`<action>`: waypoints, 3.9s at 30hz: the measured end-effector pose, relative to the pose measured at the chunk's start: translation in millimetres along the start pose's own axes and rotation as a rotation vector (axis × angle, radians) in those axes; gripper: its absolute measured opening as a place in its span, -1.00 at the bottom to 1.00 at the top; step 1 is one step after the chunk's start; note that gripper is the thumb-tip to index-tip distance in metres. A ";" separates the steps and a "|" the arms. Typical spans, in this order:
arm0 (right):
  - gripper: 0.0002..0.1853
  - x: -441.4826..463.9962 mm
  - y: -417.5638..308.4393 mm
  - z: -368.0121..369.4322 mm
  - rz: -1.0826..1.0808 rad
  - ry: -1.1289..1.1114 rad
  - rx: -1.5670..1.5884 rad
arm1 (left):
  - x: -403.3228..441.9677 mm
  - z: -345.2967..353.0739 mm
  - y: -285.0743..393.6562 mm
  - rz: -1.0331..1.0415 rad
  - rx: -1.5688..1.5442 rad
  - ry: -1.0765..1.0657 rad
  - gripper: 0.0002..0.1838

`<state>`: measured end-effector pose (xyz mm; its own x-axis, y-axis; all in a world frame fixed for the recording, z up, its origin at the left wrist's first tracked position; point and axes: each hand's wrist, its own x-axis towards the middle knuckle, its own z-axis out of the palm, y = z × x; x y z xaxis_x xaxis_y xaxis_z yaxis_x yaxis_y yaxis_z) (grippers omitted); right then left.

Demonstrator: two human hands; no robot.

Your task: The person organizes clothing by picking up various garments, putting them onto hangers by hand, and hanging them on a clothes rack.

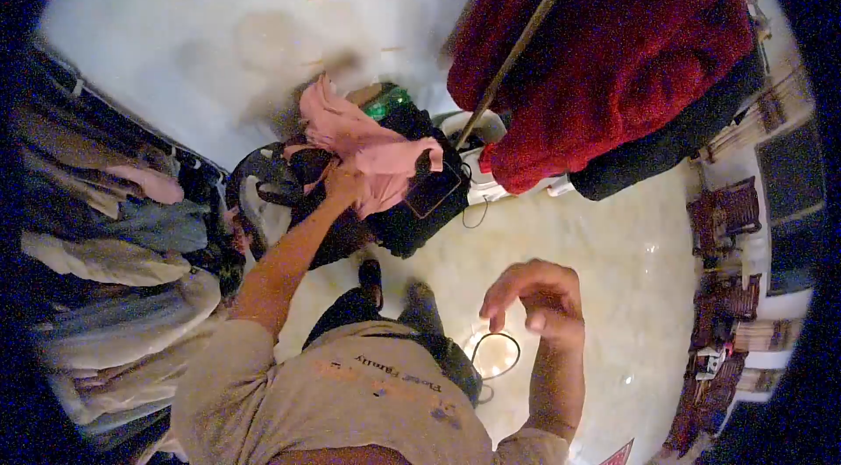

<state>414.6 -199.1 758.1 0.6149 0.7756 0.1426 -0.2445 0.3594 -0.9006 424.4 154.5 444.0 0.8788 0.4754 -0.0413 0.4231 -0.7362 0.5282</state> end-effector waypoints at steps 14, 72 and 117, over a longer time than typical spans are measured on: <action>-0.85 120.8 97.6 -115.3 0.312 -0.242 -0.300 | -30.5 -371.4 147.6 0.141 -1.207 0.969 -0.67; -0.65 -105.5 71.6 335.3 0.126 -1.416 -0.126 | -702.1 -340.5 215.5 -0.395 -0.409 1.660 -0.44; -0.72 -267.6 109.2 557.5 -0.043 -1.856 -0.009 | -858.1 -368.2 172.1 -0.452 -0.272 1.666 -0.65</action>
<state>-194.6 -78.1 850.6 -0.8887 0.2734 0.3680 -0.2455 0.3941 -0.8857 -338.2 -202.8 882.6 -0.5078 0.6748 0.5354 0.3506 -0.4058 0.8440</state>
